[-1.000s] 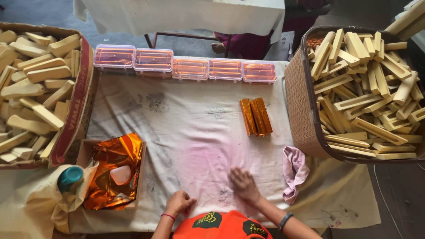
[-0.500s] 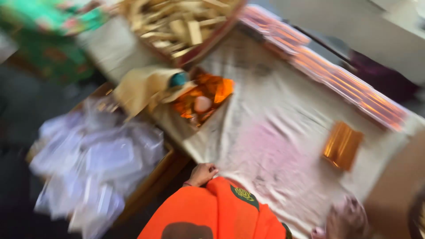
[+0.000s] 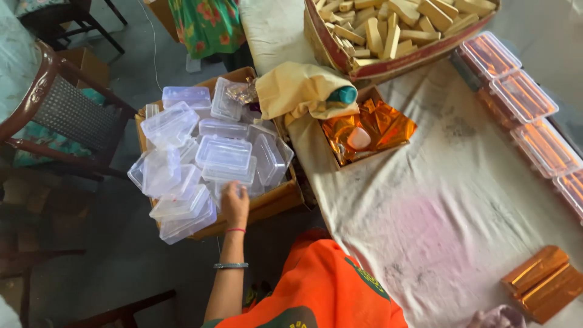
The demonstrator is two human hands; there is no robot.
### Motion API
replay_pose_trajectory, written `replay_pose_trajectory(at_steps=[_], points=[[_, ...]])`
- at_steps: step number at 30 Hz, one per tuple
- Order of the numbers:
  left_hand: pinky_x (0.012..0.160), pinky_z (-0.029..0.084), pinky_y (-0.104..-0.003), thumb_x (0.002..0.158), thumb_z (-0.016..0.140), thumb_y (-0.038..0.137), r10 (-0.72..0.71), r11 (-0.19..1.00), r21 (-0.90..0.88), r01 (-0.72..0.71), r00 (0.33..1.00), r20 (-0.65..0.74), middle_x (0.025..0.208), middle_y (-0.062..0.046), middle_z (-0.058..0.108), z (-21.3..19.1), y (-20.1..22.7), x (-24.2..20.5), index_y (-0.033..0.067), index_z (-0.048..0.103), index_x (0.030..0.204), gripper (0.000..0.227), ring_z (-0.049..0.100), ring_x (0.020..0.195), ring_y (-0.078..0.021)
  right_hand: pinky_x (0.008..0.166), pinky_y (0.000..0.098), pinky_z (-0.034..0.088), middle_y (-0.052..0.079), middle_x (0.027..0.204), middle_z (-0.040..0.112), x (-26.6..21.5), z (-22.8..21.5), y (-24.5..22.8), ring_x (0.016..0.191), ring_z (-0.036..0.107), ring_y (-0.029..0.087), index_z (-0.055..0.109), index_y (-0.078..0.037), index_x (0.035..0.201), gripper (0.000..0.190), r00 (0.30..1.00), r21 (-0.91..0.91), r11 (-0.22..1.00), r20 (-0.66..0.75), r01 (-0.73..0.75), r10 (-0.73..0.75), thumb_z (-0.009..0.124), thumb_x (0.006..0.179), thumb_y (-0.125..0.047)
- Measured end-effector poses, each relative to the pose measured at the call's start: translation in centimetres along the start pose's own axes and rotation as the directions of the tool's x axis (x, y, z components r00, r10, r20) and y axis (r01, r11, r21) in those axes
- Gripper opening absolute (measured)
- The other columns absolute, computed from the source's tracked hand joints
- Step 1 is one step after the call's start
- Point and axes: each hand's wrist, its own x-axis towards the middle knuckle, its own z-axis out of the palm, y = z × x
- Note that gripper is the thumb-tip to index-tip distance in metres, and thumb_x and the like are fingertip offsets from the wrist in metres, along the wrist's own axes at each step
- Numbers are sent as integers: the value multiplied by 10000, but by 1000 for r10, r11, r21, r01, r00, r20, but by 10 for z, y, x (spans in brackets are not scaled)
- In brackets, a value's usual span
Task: Wrapping wooden sticks in copper-colored foil and placing them into clear plastic containers.
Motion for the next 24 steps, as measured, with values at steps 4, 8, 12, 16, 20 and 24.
replay_pose_trajectory(at_steps=[4, 8, 12, 16, 20, 24], points=[[1011, 498, -475, 864, 722, 101, 25, 999, 35, -17, 967, -252, 1292, -209, 603, -28, -26, 57, 7, 653, 1169, 327, 578, 1224, -397, 1160, 520, 368, 149, 1462, 559, 39, 36, -4, 1340, 473, 343, 583, -114, 1364, 445, 997, -37, 997, -32, -66, 65, 629, 1011, -382], [1051, 502, -474, 949, 723, 163, -88, 979, 148, 139, 949, -304, 1401, -172, 589, -45, -75, 107, 55, 627, 1264, 346, 564, 1296, -384, 1171, 520, 368, 156, 1457, 561, 63, 60, 8, 1335, 471, 348, 572, -107, 1381, 470, 986, -69, 985, -65, -158, 153, 626, 1019, -402], [1108, 466, -497, 788, 834, 411, 146, 960, 205, -191, 965, 218, 1539, -173, 497, -22, -82, 152, 153, 580, 1388, 701, 478, 1411, -394, 1182, 520, 367, 164, 1452, 563, 67, 65, 22, 1330, 469, 354, 561, -100, 1399, 494, 954, -119, 951, -129, -286, 270, 622, 1028, -422], [1158, 358, -542, 520, 922, 602, 251, 799, 340, -497, 788, 562, 1615, -161, 327, -11, -66, 205, 240, 440, 1511, 1160, 317, 1477, -420, 1193, 521, 367, 171, 1447, 565, 31, 48, 43, 1325, 467, 360, 550, -92, 1416, 520, 876, -191, 863, -231, -467, 423, 618, 1037, -441], [1240, 202, -577, 455, 982, 678, -26, 604, 379, -701, 458, 889, 1730, -66, 114, 6, -52, 241, 319, 109, 1628, 1506, 103, 1592, -335, 1204, 521, 366, 179, 1442, 567, -70, 10, 26, 1319, 465, 366, 539, -85, 1433, 545, 676, -248, 635, -385, -731, 628, 615, 1046, -461], [1244, 267, -573, 471, 1045, 669, -174, 431, 315, -846, 265, 948, 1685, -138, 239, 24, -48, 258, 322, -16, 1650, 1624, 223, 1584, -291, 1215, 521, 366, 187, 1437, 569, -204, 0, -34, 1314, 464, 372, 529, -78, 1451, 571, 371, -228, 293, -537, -929, 757, 611, 1055, -481]])
